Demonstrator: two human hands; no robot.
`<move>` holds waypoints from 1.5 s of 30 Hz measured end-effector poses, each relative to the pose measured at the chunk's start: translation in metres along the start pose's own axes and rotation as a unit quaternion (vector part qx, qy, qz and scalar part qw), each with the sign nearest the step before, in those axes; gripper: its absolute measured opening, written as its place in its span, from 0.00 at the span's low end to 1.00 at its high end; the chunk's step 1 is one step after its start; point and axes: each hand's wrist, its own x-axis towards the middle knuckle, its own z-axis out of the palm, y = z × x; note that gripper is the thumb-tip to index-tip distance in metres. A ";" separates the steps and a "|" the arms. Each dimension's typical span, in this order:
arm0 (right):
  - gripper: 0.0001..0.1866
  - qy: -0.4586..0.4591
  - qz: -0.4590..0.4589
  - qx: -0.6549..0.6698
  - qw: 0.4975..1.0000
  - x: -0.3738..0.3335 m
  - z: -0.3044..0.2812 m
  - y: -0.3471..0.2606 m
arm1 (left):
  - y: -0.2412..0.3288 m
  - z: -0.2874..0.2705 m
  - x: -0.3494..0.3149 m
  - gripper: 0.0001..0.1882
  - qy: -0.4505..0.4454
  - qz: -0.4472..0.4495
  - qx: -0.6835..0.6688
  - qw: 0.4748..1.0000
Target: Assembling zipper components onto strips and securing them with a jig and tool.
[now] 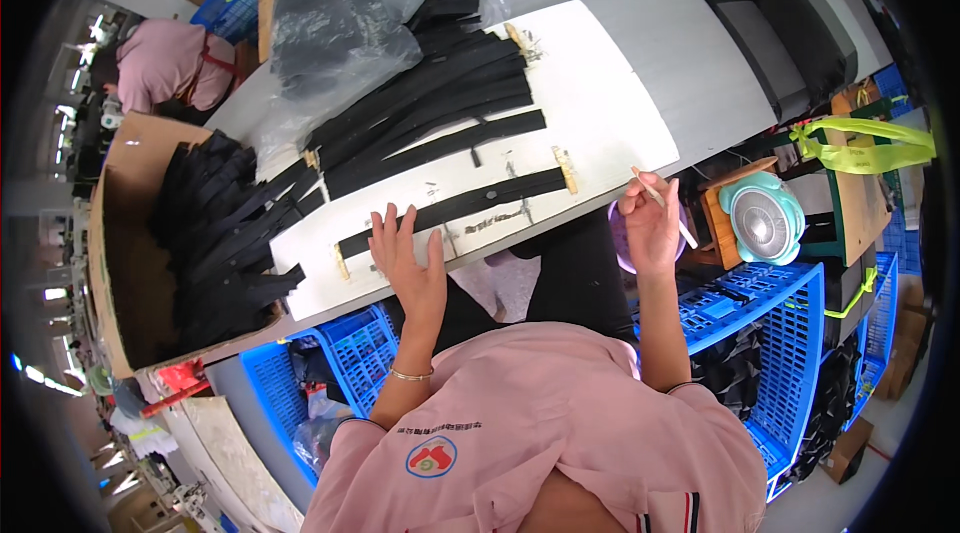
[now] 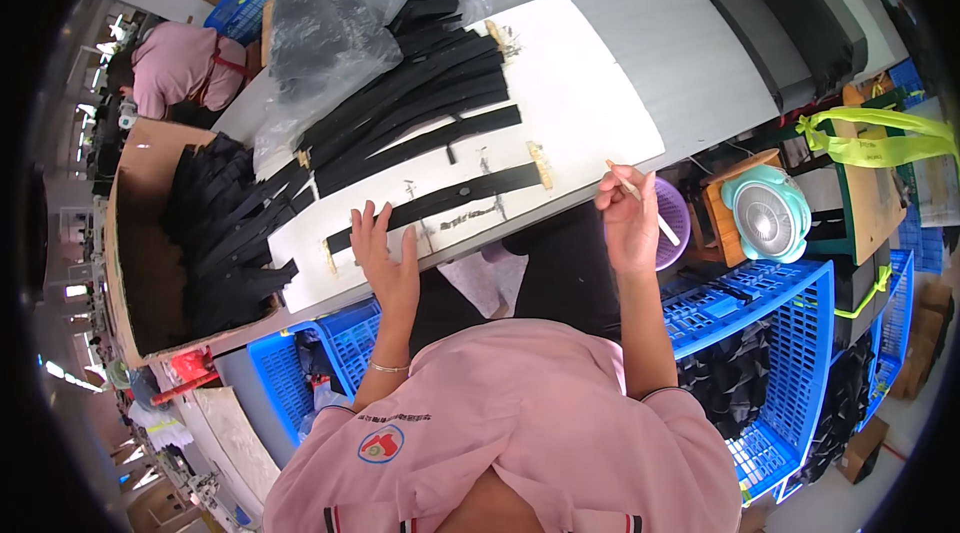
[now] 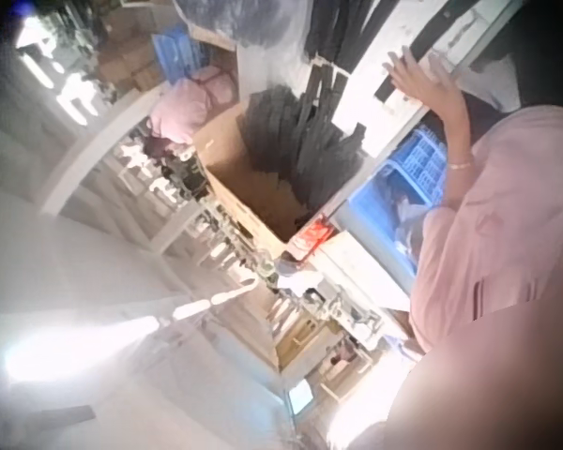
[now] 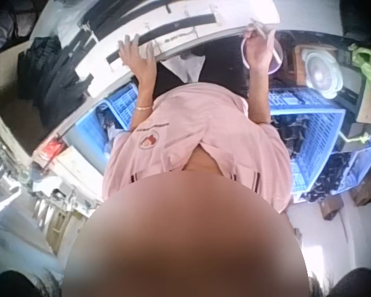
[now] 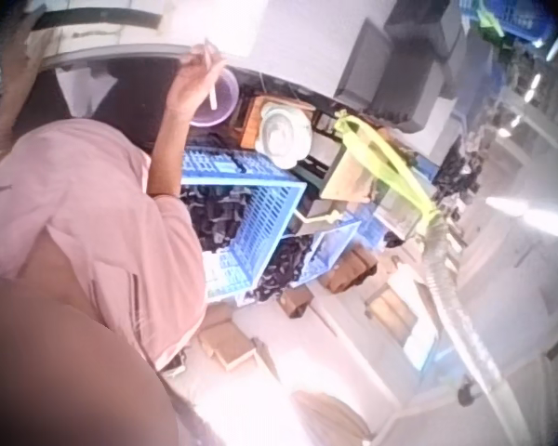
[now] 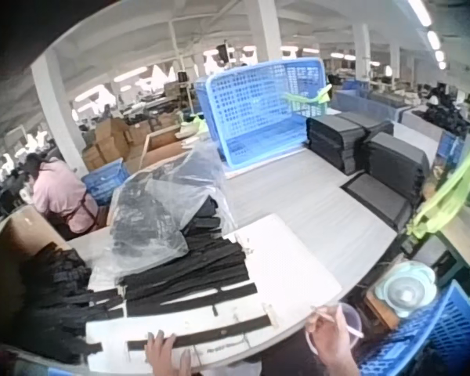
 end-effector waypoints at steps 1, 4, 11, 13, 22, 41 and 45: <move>0.27 0.001 -0.020 -0.075 0.997 -0.003 0.004 0.004 | -0.001 -0.002 -0.003 0.25 0.006 -0.010 0.006 1.000; 0.24 -0.042 -0.059 -0.221 0.973 -0.004 0.036 0.010 | -0.006 -0.006 -0.012 0.25 0.016 -0.025 -0.048 0.998; 0.14 -0.226 -0.114 -0.455 0.854 0.004 0.121 0.040 | -0.015 -0.033 -0.037 0.24 0.007 -0.044 -0.063 0.997; 0.15 -0.270 -0.158 -0.561 0.766 0.003 0.139 0.057 | -0.020 -0.043 -0.046 0.22 0.004 -0.054 -0.072 0.996; 0.14 -0.296 -0.098 -0.751 0.582 0.016 0.160 0.107 | -0.027 -0.056 -0.067 0.22 0.033 -0.060 -0.135 0.989; 0.10 -0.342 0.118 -0.310 0.879 -0.046 0.206 0.002 | 0.067 -0.095 -0.008 0.23 -0.010 -0.063 -0.493 0.868; 0.10 -0.301 0.132 -0.283 0.901 -0.051 0.200 0.007 | 0.070 -0.101 -0.013 0.20 -0.055 -0.114 -0.536 0.835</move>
